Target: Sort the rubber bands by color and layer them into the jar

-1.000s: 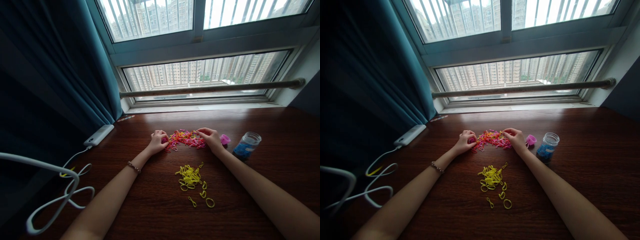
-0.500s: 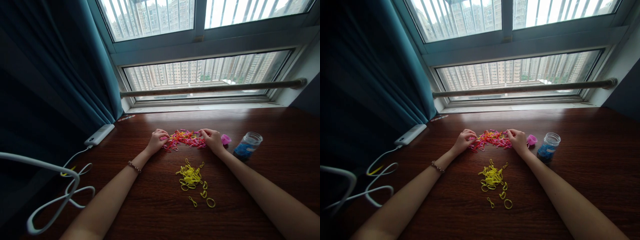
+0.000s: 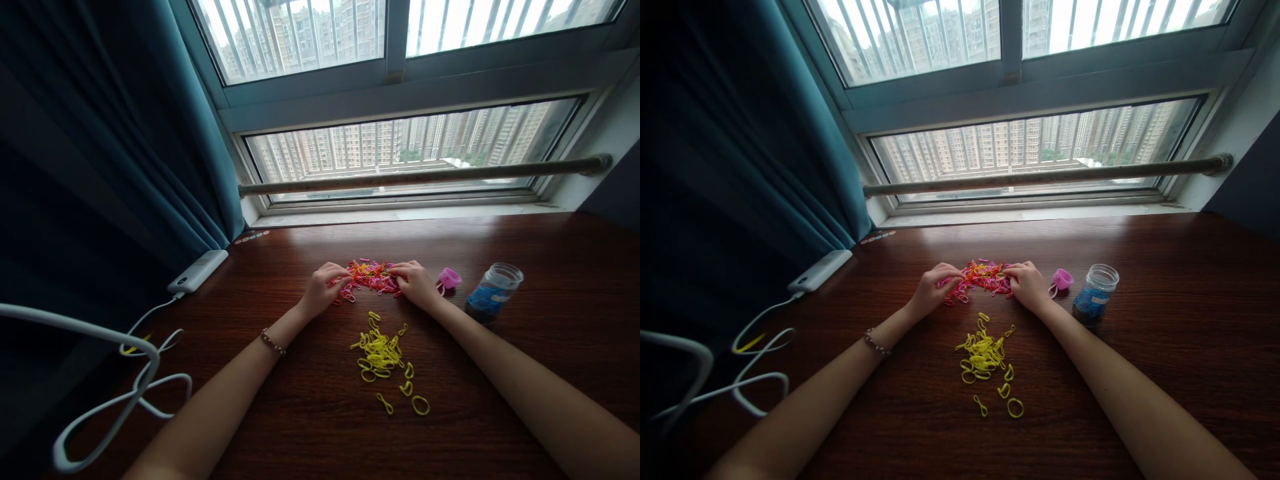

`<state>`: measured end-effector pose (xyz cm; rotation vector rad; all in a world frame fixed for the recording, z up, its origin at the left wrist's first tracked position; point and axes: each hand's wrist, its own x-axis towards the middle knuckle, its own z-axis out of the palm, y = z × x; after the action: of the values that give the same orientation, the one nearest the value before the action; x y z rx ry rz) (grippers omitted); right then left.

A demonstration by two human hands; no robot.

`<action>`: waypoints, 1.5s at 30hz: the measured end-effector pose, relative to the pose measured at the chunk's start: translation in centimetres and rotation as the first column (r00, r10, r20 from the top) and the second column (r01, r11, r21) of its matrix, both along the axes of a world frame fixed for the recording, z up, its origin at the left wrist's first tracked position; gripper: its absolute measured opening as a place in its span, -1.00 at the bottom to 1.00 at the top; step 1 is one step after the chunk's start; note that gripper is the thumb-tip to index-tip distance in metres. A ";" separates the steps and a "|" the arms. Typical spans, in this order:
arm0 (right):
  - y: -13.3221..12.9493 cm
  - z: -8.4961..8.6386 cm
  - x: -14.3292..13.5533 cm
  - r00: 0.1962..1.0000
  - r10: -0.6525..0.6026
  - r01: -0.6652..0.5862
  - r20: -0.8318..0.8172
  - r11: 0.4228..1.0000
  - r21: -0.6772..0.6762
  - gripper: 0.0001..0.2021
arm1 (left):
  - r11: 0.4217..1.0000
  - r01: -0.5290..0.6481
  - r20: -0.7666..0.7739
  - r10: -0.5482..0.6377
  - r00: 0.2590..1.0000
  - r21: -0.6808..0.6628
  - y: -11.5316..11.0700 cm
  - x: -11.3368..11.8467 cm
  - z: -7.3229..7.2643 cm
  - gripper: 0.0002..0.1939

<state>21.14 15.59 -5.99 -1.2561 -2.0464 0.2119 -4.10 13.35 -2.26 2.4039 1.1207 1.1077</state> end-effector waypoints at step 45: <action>-0.4 0.5 -0.2 0.983 -0.076 0.074 -0.167 0.997 -0.022 -0.73 | 0.996 -0.079 0.002 0.079 0.997 -0.027 -0.2 -0.3 -0.8 -0.89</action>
<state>20.94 15.16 -5.46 -1.2779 -1.8542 0.2886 -4.42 13.19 -3.06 2.3552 1.2323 1.1124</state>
